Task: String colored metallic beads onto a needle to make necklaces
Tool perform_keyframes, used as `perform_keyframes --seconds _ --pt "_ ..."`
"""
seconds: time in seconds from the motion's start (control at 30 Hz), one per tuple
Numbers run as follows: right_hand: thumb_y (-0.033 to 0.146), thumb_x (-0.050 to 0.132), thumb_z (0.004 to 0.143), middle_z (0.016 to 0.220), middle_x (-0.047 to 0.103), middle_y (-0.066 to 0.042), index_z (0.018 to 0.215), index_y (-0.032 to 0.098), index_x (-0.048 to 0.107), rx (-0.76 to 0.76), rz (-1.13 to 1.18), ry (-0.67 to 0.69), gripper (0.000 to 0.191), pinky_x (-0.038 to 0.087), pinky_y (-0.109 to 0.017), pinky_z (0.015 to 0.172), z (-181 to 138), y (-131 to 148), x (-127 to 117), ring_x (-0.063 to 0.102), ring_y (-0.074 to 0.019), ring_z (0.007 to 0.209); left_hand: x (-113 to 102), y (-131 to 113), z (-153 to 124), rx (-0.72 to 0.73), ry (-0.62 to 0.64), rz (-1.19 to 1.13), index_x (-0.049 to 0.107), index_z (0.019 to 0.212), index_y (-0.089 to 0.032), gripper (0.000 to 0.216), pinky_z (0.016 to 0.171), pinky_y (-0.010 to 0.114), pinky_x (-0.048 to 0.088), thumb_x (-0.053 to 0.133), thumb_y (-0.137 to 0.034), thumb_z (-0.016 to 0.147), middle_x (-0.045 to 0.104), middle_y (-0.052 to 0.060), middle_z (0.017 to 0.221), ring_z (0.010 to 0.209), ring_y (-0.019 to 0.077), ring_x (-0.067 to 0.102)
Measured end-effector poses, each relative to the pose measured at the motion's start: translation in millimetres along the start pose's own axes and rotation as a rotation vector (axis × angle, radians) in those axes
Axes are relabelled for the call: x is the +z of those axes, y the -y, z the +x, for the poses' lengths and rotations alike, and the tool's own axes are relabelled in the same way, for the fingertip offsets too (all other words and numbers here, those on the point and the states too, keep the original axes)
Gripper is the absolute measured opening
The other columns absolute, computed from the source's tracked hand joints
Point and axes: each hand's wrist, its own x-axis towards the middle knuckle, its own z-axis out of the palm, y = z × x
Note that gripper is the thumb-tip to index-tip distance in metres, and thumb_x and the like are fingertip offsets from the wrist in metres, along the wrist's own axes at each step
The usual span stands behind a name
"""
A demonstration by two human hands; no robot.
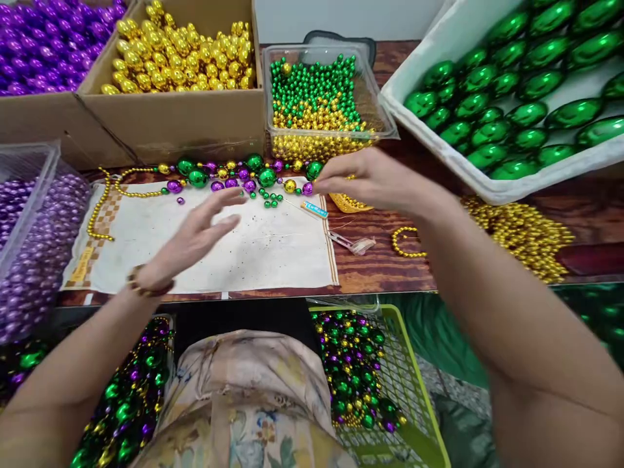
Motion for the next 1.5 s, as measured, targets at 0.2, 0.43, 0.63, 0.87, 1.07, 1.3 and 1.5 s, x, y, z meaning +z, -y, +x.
perform_keyframes --seconds 0.2,0.43,0.63,0.87,1.07,1.3,1.5 --pt "0.028 0.054 0.096 0.066 0.059 0.003 0.078 0.016 0.07 -0.1 -0.158 -0.042 0.027 0.034 -0.027 0.064 16 -6 43 0.047 -0.0096 0.063 90 -17 66 0.008 -0.091 -0.498 0.058 0.116 -0.018 0.023 0.075 0.026 0.057 0.058 -0.03 0.096 0.067 0.002 0.083 0.077 0.012 0.067" --pt "0.036 0.057 0.095 0.085 0.069 -0.004 0.089 0.018 0.07 -0.047 -0.332 -0.291 0.023 0.034 -0.029 0.073 -24 -28 56 0.055 -0.017 0.08 89 -6 57 -0.138 -0.098 -0.531 0.064 0.075 -0.015 0.014 0.038 0.02 0.025 0.066 -0.025 0.086 0.053 -0.004 0.059 0.041 0.002 0.035" --pt "0.031 0.047 0.1 0.074 0.068 -0.004 0.072 0.017 0.067 0.22 -0.38 -0.02 0.037 0.032 -0.029 0.067 -92 -65 109 0.056 -0.016 0.068 77 17 47 -0.271 -0.122 -0.618 0.067 0.077 -0.016 0.013 0.037 0.02 0.019 0.069 -0.028 0.081 0.05 -0.004 0.056 0.041 0.0029 0.034" --pt "0.028 0.047 0.101 0.122 0.067 -0.018 0.122 0.015 0.066 0.598 -0.817 -0.233 0.032 0.035 -0.039 0.084 -109 -119 136 0.056 -0.031 0.106 77 20 37 -0.334 -0.151 -0.619 0.068 0.078 -0.016 0.013 0.037 0.02 0.017 0.07 -0.029 0.078 0.048 -0.004 0.055 0.042 0.0033 0.033" --pt "0.022 0.05 0.094 0.112 0.067 -0.017 0.118 0.015 0.066 0.671 -0.815 -0.218 0.03 0.035 -0.038 0.082 -124 -118 137 0.055 -0.03 0.101 76 21 31 -0.352 -0.12 -0.599 0.068 0.079 -0.017 0.015 0.037 0.019 0.019 0.071 -0.031 0.079 0.049 -0.004 0.055 0.042 0.0041 0.036" --pt "0.022 0.04 0.098 0.099 0.071 -0.016 0.103 0.015 0.066 0.701 -0.753 -0.266 0.028 0.039 -0.034 0.076 -152 -113 127 0.061 -0.0271 0.091 78 20 26 -0.369 -0.121 -0.625 0.067 0.077 -0.016 0.015 0.038 0.019 0.019 0.071 -0.03 0.077 0.048 -0.004 0.054 0.043 0.0041 0.036" --pt "0.029 0.034 0.102 0.098 0.068 -0.013 0.127 0.018 0.065 0.666 -0.597 -0.444 0.041 0.044 -0.033 0.073 -170 -123 110 0.063 -0.0262 0.086 75 24 20 -0.391 -0.119 -0.613 0.068 0.077 -0.016 0.015 0.039 0.02 0.019 0.071 -0.031 0.078 0.047 -0.004 0.054 0.044 0.0046 0.035"
